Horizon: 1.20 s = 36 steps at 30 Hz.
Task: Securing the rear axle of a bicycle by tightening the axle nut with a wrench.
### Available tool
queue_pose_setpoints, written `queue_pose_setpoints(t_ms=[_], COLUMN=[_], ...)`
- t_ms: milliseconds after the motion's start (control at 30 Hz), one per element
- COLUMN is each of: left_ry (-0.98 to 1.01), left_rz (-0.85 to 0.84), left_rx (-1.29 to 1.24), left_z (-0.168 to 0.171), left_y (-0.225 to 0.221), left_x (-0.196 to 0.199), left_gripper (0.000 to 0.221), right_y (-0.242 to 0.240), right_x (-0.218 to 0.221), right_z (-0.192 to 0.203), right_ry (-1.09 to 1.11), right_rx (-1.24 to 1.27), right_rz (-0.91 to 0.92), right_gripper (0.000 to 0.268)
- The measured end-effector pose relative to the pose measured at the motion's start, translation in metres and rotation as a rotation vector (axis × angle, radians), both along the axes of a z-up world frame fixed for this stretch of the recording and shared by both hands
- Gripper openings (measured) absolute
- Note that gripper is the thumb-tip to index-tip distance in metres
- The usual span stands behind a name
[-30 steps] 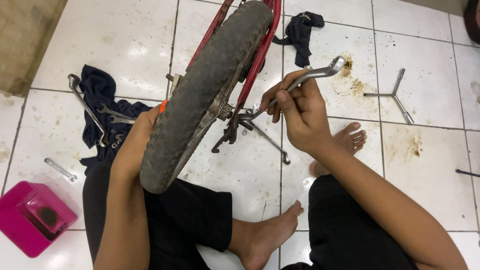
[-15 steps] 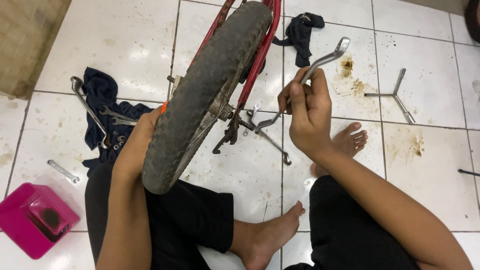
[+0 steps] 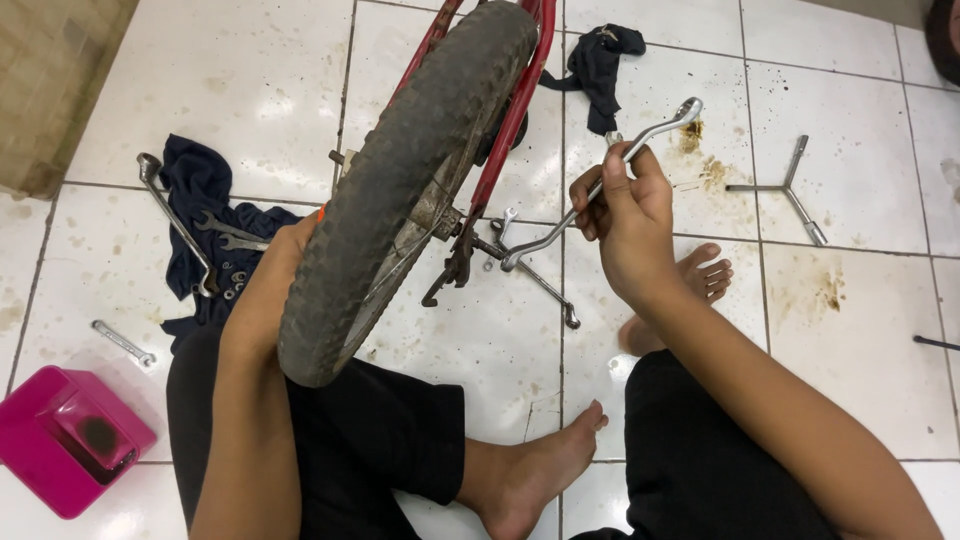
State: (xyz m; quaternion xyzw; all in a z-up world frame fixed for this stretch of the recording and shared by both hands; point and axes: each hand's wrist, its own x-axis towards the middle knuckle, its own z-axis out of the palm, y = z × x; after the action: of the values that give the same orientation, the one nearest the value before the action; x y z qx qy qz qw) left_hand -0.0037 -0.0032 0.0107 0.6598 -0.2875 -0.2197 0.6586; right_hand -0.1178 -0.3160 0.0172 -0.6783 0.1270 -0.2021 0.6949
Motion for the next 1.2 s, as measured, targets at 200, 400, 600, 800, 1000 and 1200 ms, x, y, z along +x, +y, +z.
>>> queue_pose_setpoints(t_ms=[200,400,600,800,1000,1200], left_ry=[0.002,0.006,0.099,0.091,0.085,0.073], left_rz=[-0.006,-0.034,0.169,0.155,0.159,0.152], left_rx=[0.007,-0.01,0.352,0.319,0.315,0.289], left_z=[-0.006,-0.001,0.019,0.019,0.016,0.009], left_y=[0.001,0.0,-0.01,-0.01,-0.009,-0.007], left_x=[0.0,0.002,-0.008,-0.008,-0.007,-0.006], left_gripper=[0.031,0.027,0.041,0.042,0.035,0.034], right_y=[-0.002,-0.001,-0.001,0.006,0.009,0.018], right_x=[0.01,0.026,0.041,0.037,0.022,0.004], right_z=[-0.024,-0.031,-0.018,0.01,0.014,0.019], right_ry=[0.103,0.1,0.029,0.014,-0.111,-0.235], right_rx=[0.269,0.222,0.095,-0.064,-0.204,-0.397], right_rz=[-0.017,0.023,0.112,0.206,0.282,0.339], right_gripper=[0.011,0.014,0.019,0.015,0.013,0.011])
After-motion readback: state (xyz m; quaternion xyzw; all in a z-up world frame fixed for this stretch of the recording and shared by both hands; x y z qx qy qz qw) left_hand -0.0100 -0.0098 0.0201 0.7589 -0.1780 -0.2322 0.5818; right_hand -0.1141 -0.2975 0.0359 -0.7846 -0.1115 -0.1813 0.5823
